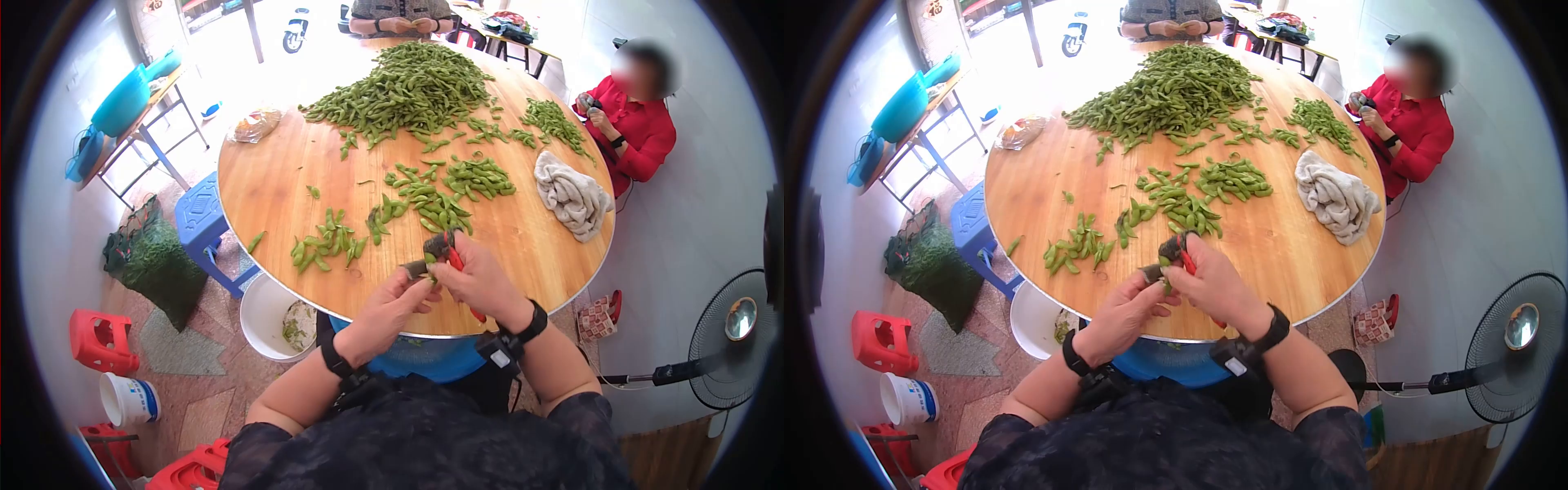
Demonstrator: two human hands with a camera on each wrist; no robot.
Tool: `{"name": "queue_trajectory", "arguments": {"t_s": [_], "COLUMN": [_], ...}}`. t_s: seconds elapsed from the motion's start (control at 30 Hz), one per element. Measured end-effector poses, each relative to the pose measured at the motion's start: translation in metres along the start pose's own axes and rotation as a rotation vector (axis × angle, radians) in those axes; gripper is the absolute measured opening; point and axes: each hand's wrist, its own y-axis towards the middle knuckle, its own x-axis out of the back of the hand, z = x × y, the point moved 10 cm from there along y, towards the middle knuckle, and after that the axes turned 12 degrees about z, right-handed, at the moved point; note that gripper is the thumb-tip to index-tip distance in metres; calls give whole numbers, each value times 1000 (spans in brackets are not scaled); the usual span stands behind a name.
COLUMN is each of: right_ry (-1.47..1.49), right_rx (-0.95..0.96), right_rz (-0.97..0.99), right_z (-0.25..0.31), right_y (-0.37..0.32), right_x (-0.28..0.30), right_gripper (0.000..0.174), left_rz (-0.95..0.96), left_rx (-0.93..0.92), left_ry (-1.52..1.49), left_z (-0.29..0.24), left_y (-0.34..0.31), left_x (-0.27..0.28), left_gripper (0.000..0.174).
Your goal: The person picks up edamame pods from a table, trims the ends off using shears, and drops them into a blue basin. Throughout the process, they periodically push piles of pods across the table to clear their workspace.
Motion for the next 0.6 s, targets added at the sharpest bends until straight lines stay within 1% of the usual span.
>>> {"name": "queue_trajectory", "arguments": {"t_s": [0.03,0.07,0.1,0.13,0.17,0.23,0.27,0.3,0.37,0.4,0.47,0.5,0.57,0.6], "right_ry": [6,18,30,6,10,363,411,416,390,390,163,167,135,31], "right_rx": [9,25,38,56,55,-72,2,0,-59,-62,-37,-44,-134,-10], "right_rz": [9,-41,-93,-98,-100,-113,-99,-100,-95,-93,18,19,158,124], "right_z": [-2,-4,-6,-7,-6,-24,-23,-23,-22,-23,-18,-16,-16,-13], "right_y": [-3,-7,-11,-13,-15,-22,-23,-27,-33,-34,-36,-39,-45,-46], "right_x": [-6,-6,-3,-2,0,4,6,7,6,4,-10,-11,-28,-24], "right_gripper": [16,17,18,14,14,12,12,12,12,12,13,13,13,13], "left_rz": [94,102,94,59,28,4,-22,-23,-27,-30,-43,-45,-20,-19], "left_rx": [114,133,134,166,199,201,200,205,150,151,100,106,69,76], "left_ry": [-111,-163,-158,-161,-165,-151,-140,-139,-54,-57,77,73,150,147], "left_z": [12,15,18,27,34,30,26,25,13,13,6,8,5,6], "left_y": [3,5,4,3,2,0,-3,-6,-8,-9,-11,-11,-9,-9], "left_x": [-10,-13,-11,-7,-4,-5,-4,-6,-7,-9,-9,-9,-12,-13], "left_gripper": [24,19,19,17,15,14,13,13,12,12,10,10,9,9]}}
